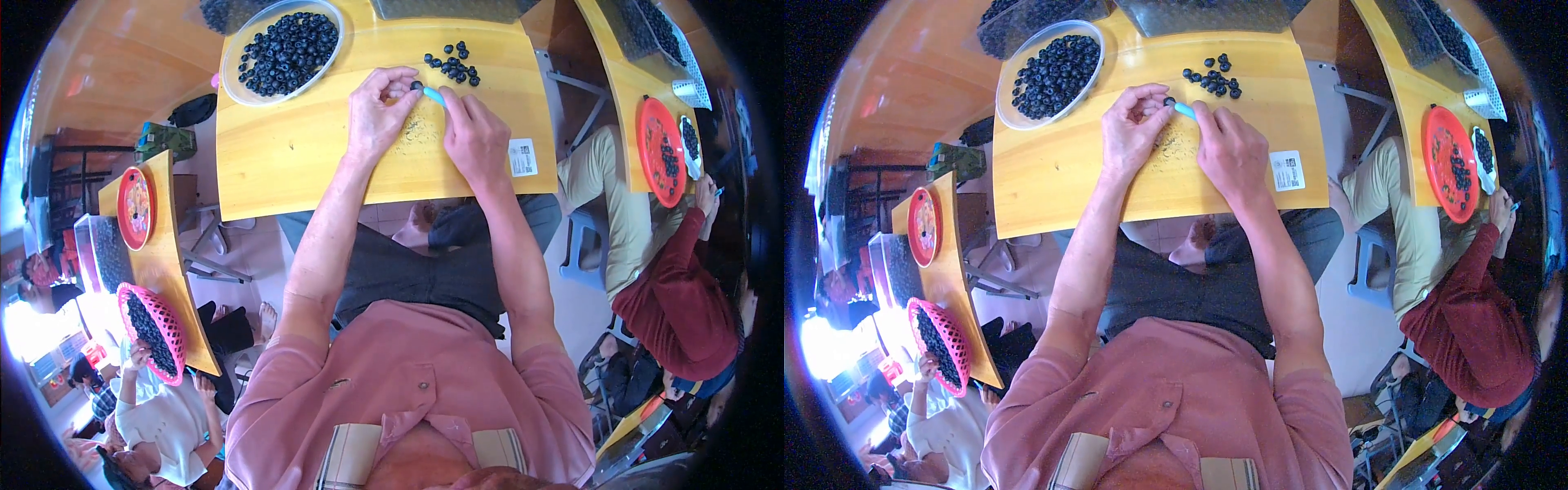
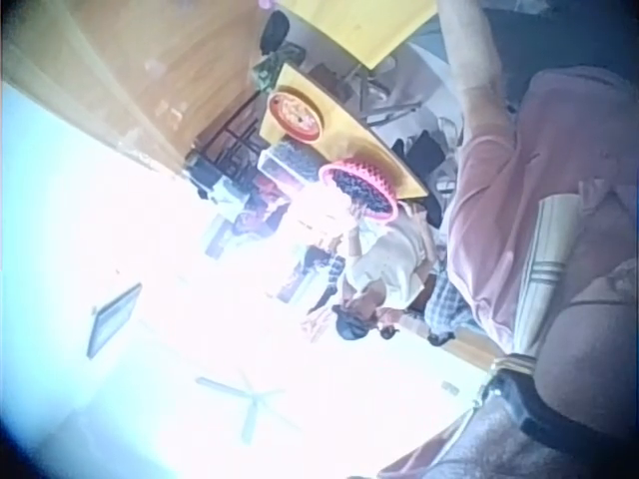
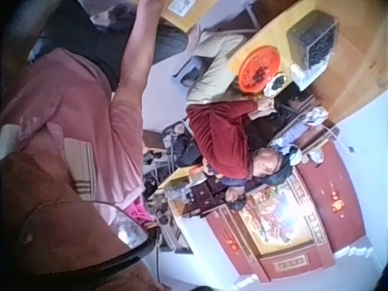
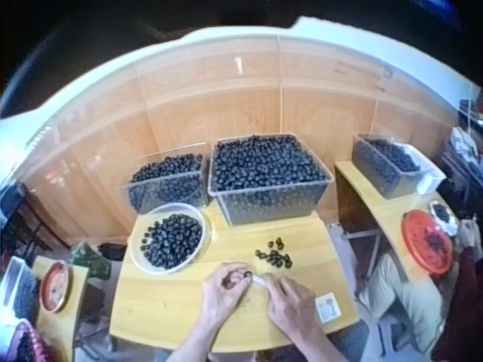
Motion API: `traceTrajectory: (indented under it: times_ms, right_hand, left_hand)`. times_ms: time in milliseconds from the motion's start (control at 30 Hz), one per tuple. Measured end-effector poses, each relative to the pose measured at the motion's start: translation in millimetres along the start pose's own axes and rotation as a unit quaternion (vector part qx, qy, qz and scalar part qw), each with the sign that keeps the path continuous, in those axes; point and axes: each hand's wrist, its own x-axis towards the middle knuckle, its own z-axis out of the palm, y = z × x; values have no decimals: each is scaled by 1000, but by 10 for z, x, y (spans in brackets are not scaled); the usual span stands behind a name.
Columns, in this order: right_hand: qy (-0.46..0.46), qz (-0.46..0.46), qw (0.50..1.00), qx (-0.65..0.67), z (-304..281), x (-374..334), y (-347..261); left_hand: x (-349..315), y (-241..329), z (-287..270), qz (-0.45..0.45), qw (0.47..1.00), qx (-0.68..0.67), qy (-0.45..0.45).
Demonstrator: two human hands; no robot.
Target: The person cleans small plastic components by hand, using a hand scraper to remove flash from them on a workbench.
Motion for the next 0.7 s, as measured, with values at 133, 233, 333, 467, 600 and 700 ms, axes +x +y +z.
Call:
traceTrajectory:
  times_ms: [133, 233, 333, 467, 600, 700]
  right_hand:
    - [1, -3, 1000, -8, 5, -3, 5]
    - [-4, -2, 1000, -17, 11, -10, 10]
    - [-6, 23, 1000, -15, 11, -12, 12]
    - [-19, 34, 999, -14, 33, 11, 20]
    - [1, 27, 1000, 5, -7, -20, 12]
    - [-6, 14, 1000, 6, -23, -16, -1]
  left_hand:
    - [-6, 44, 1, -10, 1000, -7, -7]
    - [-9, 62, 7, -6, 1000, -13, -9]
    - [-14, 52, 1, 0, 1000, -19, -13]
    - [-15, 17, 5, -3, 996, -94, -7]
    - [-12, 40, 7, -16, 997, -81, 3]
    - [-5, 47, 5, -20, 999, -35, -5]
